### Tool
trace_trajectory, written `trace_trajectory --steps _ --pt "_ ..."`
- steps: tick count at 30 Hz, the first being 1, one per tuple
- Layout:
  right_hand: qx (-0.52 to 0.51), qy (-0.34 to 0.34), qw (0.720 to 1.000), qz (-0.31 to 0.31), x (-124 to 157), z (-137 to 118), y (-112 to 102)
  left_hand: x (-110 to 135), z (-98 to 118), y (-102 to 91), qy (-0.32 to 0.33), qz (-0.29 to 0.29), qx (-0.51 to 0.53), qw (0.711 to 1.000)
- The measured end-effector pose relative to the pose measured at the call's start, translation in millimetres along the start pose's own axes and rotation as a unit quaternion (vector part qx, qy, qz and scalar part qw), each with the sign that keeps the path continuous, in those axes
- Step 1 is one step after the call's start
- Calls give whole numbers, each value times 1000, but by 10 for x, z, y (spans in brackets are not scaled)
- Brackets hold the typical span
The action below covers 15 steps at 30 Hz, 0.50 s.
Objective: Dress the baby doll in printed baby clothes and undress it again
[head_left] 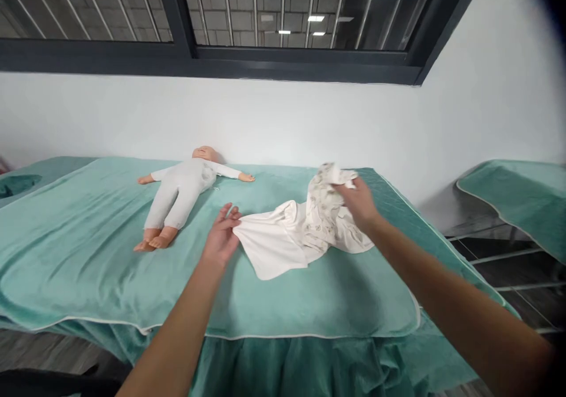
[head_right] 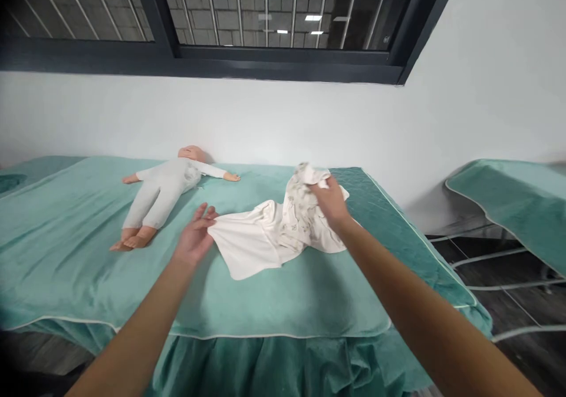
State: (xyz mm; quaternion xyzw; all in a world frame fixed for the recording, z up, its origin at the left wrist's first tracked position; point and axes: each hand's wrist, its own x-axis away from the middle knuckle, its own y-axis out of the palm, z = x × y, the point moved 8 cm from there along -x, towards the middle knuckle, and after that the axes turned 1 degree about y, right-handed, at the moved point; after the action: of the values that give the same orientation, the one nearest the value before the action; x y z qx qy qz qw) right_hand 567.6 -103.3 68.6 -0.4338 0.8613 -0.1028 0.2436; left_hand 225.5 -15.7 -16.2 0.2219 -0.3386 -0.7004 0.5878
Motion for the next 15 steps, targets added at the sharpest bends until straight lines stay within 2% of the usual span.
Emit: trace_trajectory --steps 2,3,5,8,10,12,14,15 --pt "-137 30 988 70 11 -46 -430 0 331 -13 35 -9 -6 999" --pt "-168 35 980 98 27 -81 -641 -8 480 -40 53 -5 -10 999" --pt "-184 25 971 151 78 -163 -1059 -38 730 -146 92 24 -23 995" --pt "-161 -34 969 182 173 -270 -1521 -67 992 -405 171 118 -106 972" --pt "-155 -44 971 178 237 -187 -1663 -21 1117 -526 243 187 -245 920" --pt "-156 -16 972 177 300 62 -1708 60 1155 -476 310 209 -418 828" --pt "-113 32 977 178 366 412 -1700 126 1044 -301 348 167 -552 739" --pt "-48 50 981 181 404 579 -1700 153 945 -201 357 131 -595 708"
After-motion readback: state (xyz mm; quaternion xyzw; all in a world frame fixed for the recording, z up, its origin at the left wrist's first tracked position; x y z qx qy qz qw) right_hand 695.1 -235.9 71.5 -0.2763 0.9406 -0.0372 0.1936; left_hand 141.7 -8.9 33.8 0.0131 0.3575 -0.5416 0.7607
